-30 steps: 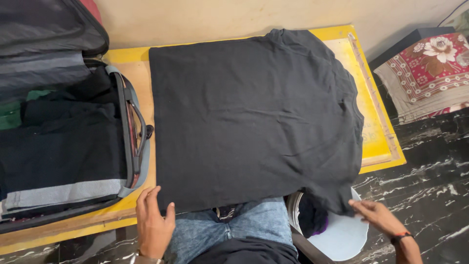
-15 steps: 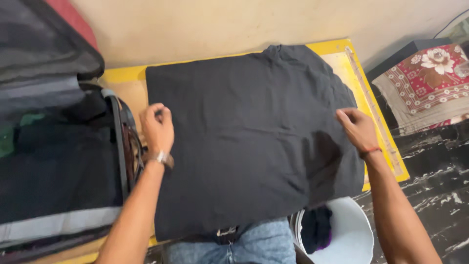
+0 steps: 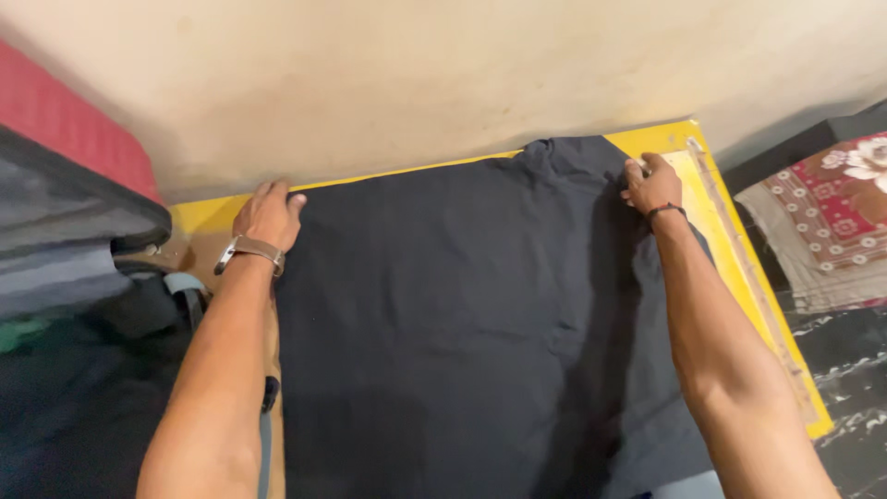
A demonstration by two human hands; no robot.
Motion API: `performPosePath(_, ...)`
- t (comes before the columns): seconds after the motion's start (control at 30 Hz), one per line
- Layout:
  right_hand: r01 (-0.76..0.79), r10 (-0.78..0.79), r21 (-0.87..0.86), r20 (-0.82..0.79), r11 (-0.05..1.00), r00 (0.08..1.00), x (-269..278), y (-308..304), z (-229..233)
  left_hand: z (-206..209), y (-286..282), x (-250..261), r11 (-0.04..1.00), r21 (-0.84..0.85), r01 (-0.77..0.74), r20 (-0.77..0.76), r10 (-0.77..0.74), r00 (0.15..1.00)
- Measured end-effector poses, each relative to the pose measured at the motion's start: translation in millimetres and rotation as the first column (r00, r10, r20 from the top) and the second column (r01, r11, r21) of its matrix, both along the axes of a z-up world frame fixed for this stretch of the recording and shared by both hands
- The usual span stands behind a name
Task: The person folds a pair of black pants and a black t-shirt on a yellow table, then places the folded items into an open suitcase. The person handles the garments one at a time, smoothing and folding them neatly before packing.
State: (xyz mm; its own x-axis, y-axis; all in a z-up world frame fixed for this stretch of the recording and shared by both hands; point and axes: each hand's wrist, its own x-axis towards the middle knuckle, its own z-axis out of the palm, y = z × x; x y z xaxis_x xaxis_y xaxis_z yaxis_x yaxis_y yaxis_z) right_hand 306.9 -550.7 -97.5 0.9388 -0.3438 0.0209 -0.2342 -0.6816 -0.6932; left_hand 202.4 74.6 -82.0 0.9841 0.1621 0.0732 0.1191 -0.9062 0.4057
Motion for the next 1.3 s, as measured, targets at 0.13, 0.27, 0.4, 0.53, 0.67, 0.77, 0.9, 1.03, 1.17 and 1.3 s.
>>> performPosePath(0.13, -0.052, 0.126, -0.494, 0.118, 0.868, 0.985, 36.4, -3.1, -27.7, 4.1, -7.5, 9.1, 0.993, 0.085, 0.079, -0.089, -0.072, 0.993)
performPosePath(0.27, -0.135, 0.153, -0.461, 0.003, 0.877, 0.988, 50.4, 9.2, -28.7, 14.6, -0.5, 9.9, 0.987, 0.117, 0.108, -0.13, -0.092, 0.987)
performPosePath(0.4, -0.03, 0.04, -0.035, 0.304, 0.999, 0.952, 51.8, 8.4, -9.3, 25.8, 12.5, 11.0, 0.999, 0.002, 0.039, -0.039, -0.039, 0.998)
performPosePath(0.53, -0.034, -0.002, 0.078, 0.419, 0.996, 0.908, 56.7, 11.4, -12.3, 22.3, 24.4, 11.4, 0.996, 0.052, 0.075, 0.107, -0.08, 0.991)
performPosePath(0.67, -0.042, 0.061, -0.051, 0.482, 0.998, 0.874, 58.2, 19.9, -29.5, 1.3, 21.4, 16.0, 0.975, 0.216, 0.049, 0.218, -0.097, 0.971)
performPosePath(0.77, -0.139, 0.128, 0.013, 0.309, 0.99, 0.943, 44.4, 27.2, -29.0, -14.8, 3.4, 15.2, 0.966, 0.243, -0.086, 0.246, 0.025, 0.969)
performPosePath(0.9, -0.257, 0.368, -0.289, 0.448, 0.922, 0.815, -6.9, 41.0, 3.4, -21.3, -25.9, 1.6, 0.964, 0.151, -0.219, 0.301, 0.166, 0.939)
performPosePath(1.03, -0.344, 0.494, -0.406, 0.361, 0.847, 0.791, -98.0, 75.5, 52.2, 6.4, -71.4, -45.2, 0.987, -0.054, -0.152, 0.451, 0.16, 0.878)
performPosePath(1.17, -0.541, 0.634, -0.368, 0.211, 0.757, 0.744, -221.5, 129.0, 82.9, 28.8, -158.6, -165.9, 0.988, -0.155, 0.0, 0.307, 0.048, 0.95)
performPosePath(1.3, -0.679, 0.743, -0.355, 0.073, 0.643, 0.665, -313.6, 173.3, 81.8, 30.5, -189.9, -257.3, 0.994, -0.077, 0.078, 0.18, -0.063, 0.982)
